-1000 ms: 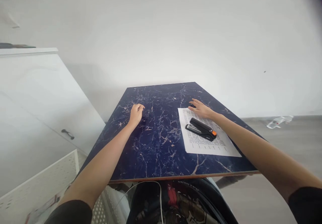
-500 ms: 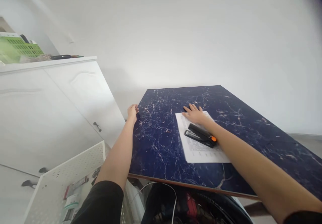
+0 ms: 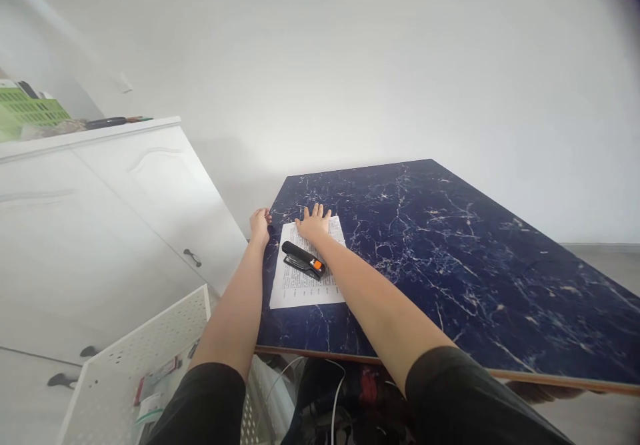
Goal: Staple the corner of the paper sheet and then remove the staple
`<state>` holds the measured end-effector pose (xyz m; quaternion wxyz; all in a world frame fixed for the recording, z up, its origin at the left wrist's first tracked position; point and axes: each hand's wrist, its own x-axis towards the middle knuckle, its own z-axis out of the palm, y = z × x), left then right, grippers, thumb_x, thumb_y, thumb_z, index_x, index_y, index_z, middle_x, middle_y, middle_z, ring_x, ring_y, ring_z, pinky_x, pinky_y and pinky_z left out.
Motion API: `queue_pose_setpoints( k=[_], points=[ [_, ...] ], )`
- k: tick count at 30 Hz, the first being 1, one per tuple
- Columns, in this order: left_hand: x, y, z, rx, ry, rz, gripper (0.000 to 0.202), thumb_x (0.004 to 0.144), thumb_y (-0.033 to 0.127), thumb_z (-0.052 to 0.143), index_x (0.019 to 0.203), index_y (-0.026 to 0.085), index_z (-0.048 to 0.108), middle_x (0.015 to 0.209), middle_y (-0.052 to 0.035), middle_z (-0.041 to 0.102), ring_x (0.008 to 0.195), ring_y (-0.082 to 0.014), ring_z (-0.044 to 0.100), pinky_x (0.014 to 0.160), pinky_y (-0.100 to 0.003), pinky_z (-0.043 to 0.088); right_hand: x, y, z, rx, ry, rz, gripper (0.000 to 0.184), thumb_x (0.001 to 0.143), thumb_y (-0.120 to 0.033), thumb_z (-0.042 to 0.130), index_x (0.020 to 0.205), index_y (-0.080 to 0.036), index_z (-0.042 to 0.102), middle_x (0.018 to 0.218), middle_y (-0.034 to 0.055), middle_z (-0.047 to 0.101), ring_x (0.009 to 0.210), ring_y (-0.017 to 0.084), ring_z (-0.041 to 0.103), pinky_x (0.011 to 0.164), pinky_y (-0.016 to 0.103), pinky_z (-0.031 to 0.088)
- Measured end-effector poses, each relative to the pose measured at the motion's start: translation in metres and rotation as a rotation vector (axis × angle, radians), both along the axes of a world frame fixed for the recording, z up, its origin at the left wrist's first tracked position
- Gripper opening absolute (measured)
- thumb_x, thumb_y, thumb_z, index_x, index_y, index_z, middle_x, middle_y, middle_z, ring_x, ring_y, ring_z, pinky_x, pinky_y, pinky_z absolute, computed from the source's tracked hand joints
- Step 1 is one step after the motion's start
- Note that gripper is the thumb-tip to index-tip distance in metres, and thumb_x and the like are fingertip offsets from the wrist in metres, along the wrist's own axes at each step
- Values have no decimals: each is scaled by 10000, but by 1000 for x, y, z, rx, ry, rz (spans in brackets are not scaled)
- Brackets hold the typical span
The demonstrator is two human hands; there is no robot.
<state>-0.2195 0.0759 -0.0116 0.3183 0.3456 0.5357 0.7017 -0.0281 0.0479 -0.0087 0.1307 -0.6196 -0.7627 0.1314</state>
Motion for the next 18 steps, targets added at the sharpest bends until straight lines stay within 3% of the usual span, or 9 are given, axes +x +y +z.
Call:
queue_pose_setpoints(
  k=[6, 9, 11, 14, 16, 18],
  points=[
    [0, 1, -1, 13, 13, 2, 113, 822, 214, 555, 756, 157, 625, 725, 1, 592, 562, -82, 516, 538, -224, 392, 10, -7, 14, 153, 128, 46, 727, 1064, -457, 197, 1665, -65, 86, 1730, 203, 63, 1589, 396, -45, 1183, 749, -18],
    [3, 1, -2, 20, 24, 12, 119, 813, 208, 553, 741, 156, 632, 708, 1, 590, 565, -92, 519, 535, -225, 391, 25, -19, 17, 177, 153, 279, 607, 1094, -381, 148, 1598, -115, 355, 1679, 177, 309, 1573, 340, 188, 1238, 636, 132],
    [6, -1, -1, 26, 38, 24, 119, 803, 202, 557, 730, 157, 638, 691, 5, 581, 566, -96, 513, 525, -218, 376, 38, -29, 13, 138, 104, 459, 560, 1106, -436, 222, 1531, -187, 489, 1653, 114, 389, 1547, 292, 287, 1256, 527, 203],
    [13, -5, 3, 38, 64, 39, 122, 799, 199, 571, 717, 159, 652, 676, 3, 568, 572, -104, 505, 506, -213, 345, 56, -43, 1, 95, -24, 620, 632, 1098, -534, 277, 1615, -184, 375, 1718, 115, 227, 1590, 313, 166, 1274, 563, 114],
    [19, -9, 7, 49, 82, 34, 135, 806, 198, 574, 709, 161, 660, 675, -2, 567, 580, -110, 503, 501, -213, 338, 67, -49, -6, 88, -92, 635, 685, 1100, -546, 225, 1660, -152, 263, 1729, 142, 147, 1599, 332, 100, 1267, 606, 51],
    [27, -13, 12, 66, 98, 25, 157, 817, 192, 563, 698, 163, 661, 672, -4, 565, 587, -112, 498, 505, -213, 341, 78, -51, -8, 93, -113, 600, 684, 1099, -541, 211, 1667, -163, 246, 1729, 137, 145, 1598, 330, 107, 1268, 603, 58]
  ],
)
